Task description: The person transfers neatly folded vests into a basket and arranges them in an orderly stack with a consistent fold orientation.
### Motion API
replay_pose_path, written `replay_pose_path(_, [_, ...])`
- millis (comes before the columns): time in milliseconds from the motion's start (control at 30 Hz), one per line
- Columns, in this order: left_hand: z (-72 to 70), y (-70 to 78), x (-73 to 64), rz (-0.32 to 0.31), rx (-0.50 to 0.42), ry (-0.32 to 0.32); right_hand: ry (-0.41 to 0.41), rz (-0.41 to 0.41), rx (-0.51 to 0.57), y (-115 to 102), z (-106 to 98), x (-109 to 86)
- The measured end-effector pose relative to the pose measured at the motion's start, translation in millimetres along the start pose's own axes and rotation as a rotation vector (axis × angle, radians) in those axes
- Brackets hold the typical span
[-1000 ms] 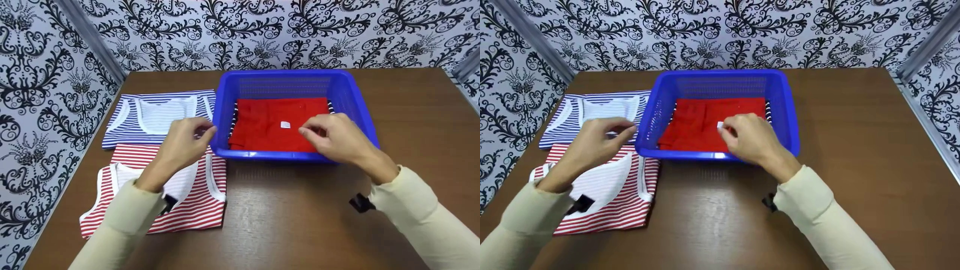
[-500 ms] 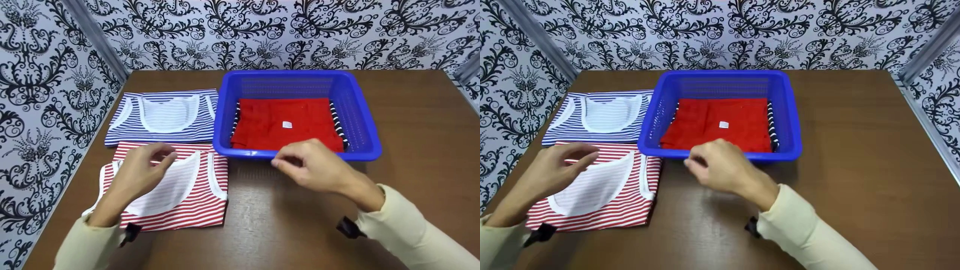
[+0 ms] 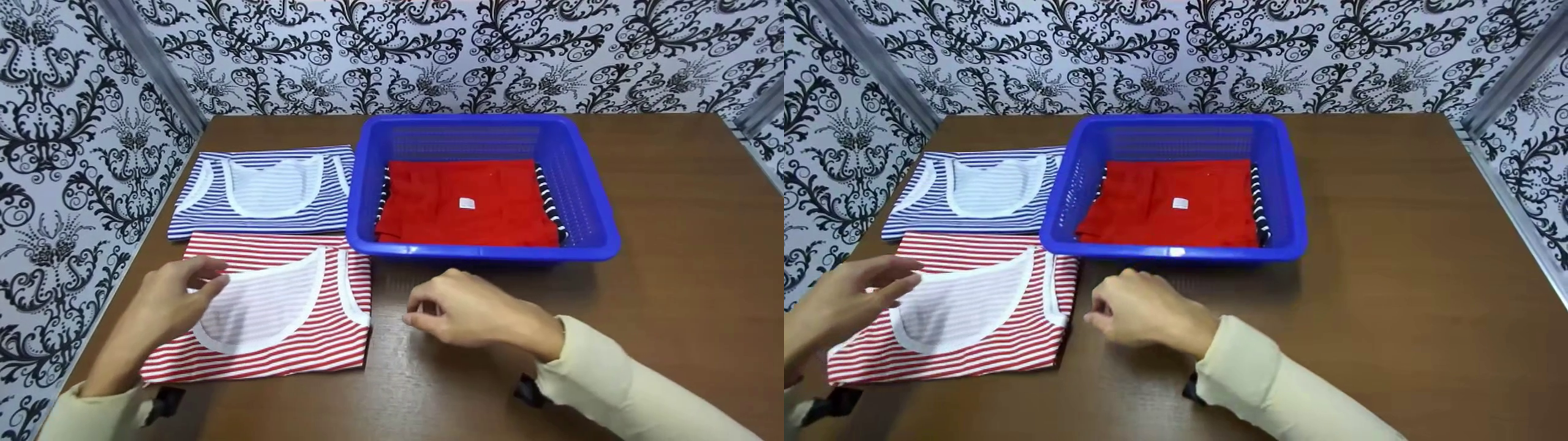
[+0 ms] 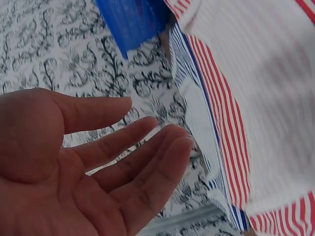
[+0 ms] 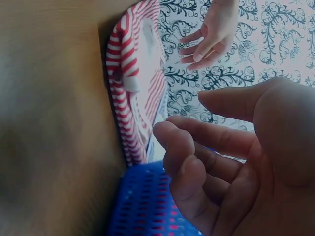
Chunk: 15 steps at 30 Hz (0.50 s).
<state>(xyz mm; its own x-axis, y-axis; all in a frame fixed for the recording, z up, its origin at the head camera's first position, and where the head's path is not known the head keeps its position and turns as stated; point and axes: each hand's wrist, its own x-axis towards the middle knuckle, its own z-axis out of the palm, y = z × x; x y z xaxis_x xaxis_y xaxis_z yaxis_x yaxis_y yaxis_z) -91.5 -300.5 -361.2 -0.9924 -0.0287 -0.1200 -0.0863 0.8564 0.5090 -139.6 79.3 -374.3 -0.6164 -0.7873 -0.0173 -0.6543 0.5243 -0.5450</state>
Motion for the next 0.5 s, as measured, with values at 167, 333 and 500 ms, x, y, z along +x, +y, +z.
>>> replay_pose_path(167, [-8.9,-22.3,2.7,-0.049,0.013,-0.051,-0.037,0.060,0.042,-0.3,10.2,9.3])
replay_pose_path(333, [-17.7,-42.4,6.5,-0.124,0.015,-0.124,-0.038,0.100,0.066,-0.3,20.0,17.8])
replay_pose_path(500, [-25.1,-61.6,11.4,-0.201,0.035,-0.191,-0.026,0.174,0.086,0.1,28.7,28.2])
